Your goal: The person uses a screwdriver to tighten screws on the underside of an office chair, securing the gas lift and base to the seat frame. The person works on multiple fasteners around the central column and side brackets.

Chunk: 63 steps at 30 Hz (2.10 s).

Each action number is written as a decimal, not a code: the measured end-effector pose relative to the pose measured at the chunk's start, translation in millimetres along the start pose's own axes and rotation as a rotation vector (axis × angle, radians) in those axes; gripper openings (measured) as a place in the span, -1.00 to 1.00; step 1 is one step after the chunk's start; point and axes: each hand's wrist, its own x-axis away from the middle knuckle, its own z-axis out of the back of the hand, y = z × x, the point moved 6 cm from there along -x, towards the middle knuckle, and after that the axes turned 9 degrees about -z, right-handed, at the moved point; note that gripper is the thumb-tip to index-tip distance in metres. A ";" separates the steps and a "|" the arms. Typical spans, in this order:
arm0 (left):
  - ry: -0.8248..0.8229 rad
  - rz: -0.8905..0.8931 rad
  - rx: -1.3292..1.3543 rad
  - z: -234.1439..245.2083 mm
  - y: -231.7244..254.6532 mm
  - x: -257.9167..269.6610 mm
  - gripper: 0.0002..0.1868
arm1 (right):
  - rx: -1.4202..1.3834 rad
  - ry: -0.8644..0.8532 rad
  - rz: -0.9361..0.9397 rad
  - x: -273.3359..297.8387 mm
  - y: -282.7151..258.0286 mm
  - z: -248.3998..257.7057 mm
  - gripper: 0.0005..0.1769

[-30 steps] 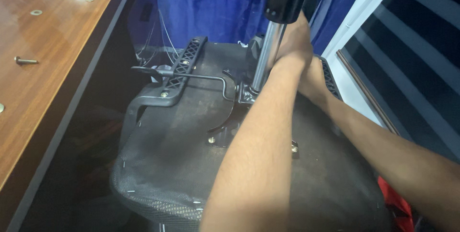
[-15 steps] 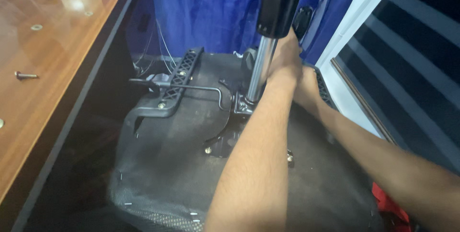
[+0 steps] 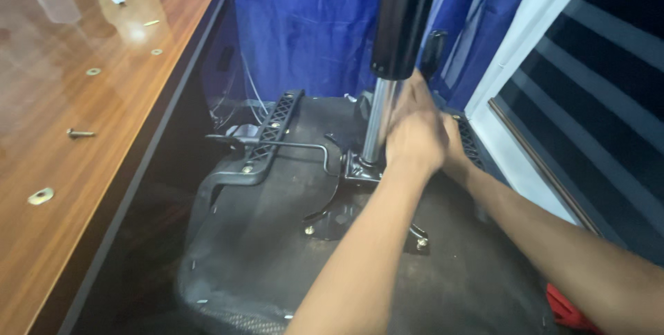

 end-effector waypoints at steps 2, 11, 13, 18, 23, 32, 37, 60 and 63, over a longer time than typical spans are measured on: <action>-0.042 -0.244 0.033 24.1 16.7 30.1 -0.36 | -0.043 -0.035 -0.055 1.0 -0.8 -5.3 -0.86; 0.194 0.068 -0.045 103.0 -46.3 63.9 -0.79 | 0.023 -0.012 -0.284 -2.8 -13.1 -17.8 -0.82; 0.089 0.039 0.023 90.3 -73.6 39.3 -0.76 | 0.049 0.016 -0.326 -3.2 -13.2 -15.7 -0.61; -0.068 -0.217 -0.127 42.9 -103.5 -27.1 -0.55 | 0.058 0.027 -0.307 -6.1 -7.4 -10.6 -0.19; -0.468 -0.456 -0.298 -2.3 -86.1 -66.1 -0.45 | 0.122 0.058 -0.118 -4.3 -16.1 -14.7 -0.20; -0.596 -0.907 -0.818 -29.2 -42.9 -50.6 -0.20 | 0.096 0.062 -0.199 1.8 -30.8 -10.4 -0.04; -0.623 -0.859 -0.770 -24.7 -46.5 -53.7 -0.20 | 0.213 0.054 -0.127 3.6 -32.1 -11.7 -0.04; -0.787 -0.765 -0.646 -35.1 -58.5 -50.5 0.11 | 0.068 0.039 0.247 -54.7 -95.6 38.4 -0.16; -0.835 -0.788 -0.760 -41.2 -59.9 -47.7 0.00 | 0.389 0.073 0.429 -51.2 -117.7 34.7 -0.06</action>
